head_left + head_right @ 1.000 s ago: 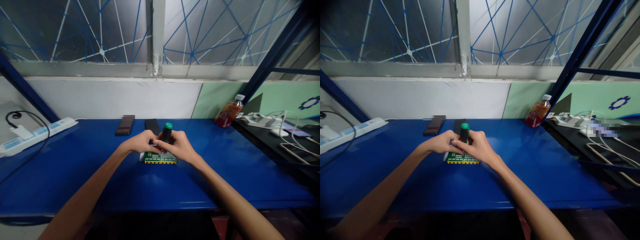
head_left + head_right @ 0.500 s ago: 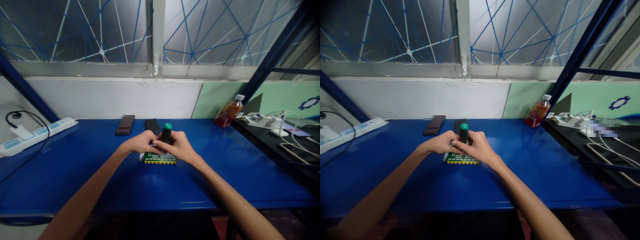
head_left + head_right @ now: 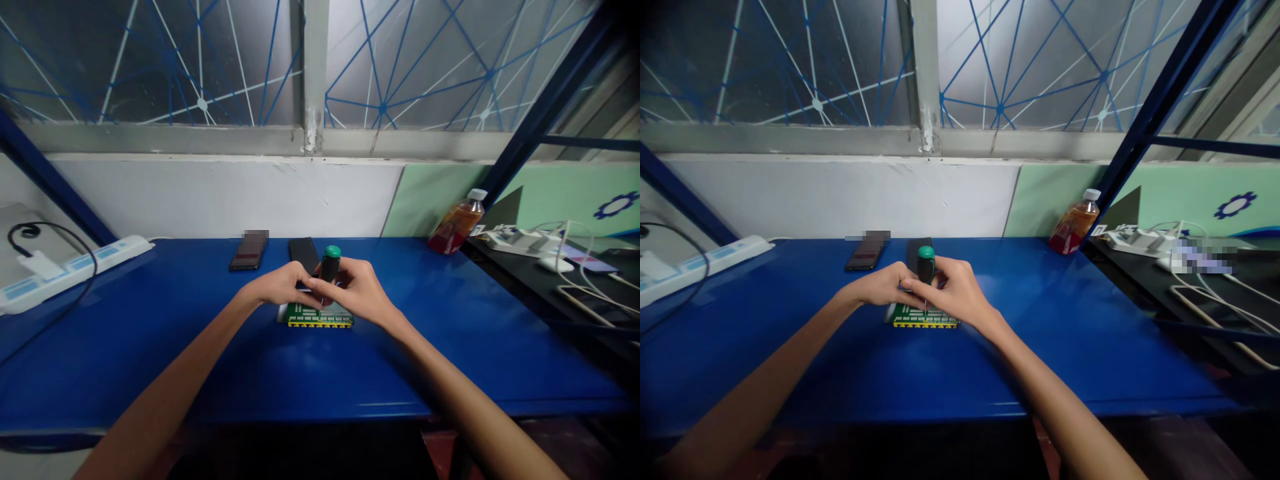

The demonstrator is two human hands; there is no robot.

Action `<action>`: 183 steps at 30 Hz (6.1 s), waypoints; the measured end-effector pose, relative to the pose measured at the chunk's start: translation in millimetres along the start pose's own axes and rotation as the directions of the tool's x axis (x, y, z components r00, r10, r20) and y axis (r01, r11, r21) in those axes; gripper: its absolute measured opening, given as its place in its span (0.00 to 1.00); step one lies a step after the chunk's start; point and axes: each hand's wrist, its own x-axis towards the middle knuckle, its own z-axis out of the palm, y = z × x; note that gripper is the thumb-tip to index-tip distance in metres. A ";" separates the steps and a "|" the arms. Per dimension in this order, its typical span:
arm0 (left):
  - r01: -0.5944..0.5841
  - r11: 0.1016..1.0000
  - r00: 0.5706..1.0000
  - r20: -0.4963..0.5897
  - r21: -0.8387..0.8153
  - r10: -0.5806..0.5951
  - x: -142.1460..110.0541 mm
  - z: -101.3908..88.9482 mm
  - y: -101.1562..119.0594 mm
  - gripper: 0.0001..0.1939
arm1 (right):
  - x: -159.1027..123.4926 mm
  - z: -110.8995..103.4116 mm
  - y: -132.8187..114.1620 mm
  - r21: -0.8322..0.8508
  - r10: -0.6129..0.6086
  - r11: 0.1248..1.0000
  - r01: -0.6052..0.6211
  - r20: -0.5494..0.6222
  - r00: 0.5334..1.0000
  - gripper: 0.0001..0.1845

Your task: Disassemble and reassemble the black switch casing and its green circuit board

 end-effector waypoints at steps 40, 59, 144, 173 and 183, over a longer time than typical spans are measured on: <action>0.031 0.991 0.995 -0.102 0.131 -0.018 0.1 3.2 9.9 0.15 | -0.2 -6.4 -2.7 0.132 -0.063 0.989 0.068 -0.037 0.997 0.20; -0.023 0.995 0.995 -0.093 0.101 0.032 -0.7 -0.6 6.4 0.12 | -1.1 -4.9 -0.4 0.179 -0.043 0.983 0.043 -0.004 0.999 0.20; 0.032 0.998 0.999 -0.043 0.056 -0.030 0.8 4.1 7.7 0.11 | -3.3 -2.4 -2.3 0.145 -0.010 0.989 0.007 0.023 1.000 0.19; 0.013 0.993 1.000 0.007 0.114 -0.014 0.8 4.4 5.0 0.11 | -3.5 -1.5 -2.8 0.163 0.009 0.986 -0.014 0.026 1.000 0.18; -0.023 0.993 1.000 0.012 0.117 0.022 1.9 4.7 4.9 0.11 | -3.7 -1.3 -2.1 0.163 0.009 0.987 -0.014 0.030 1.000 0.18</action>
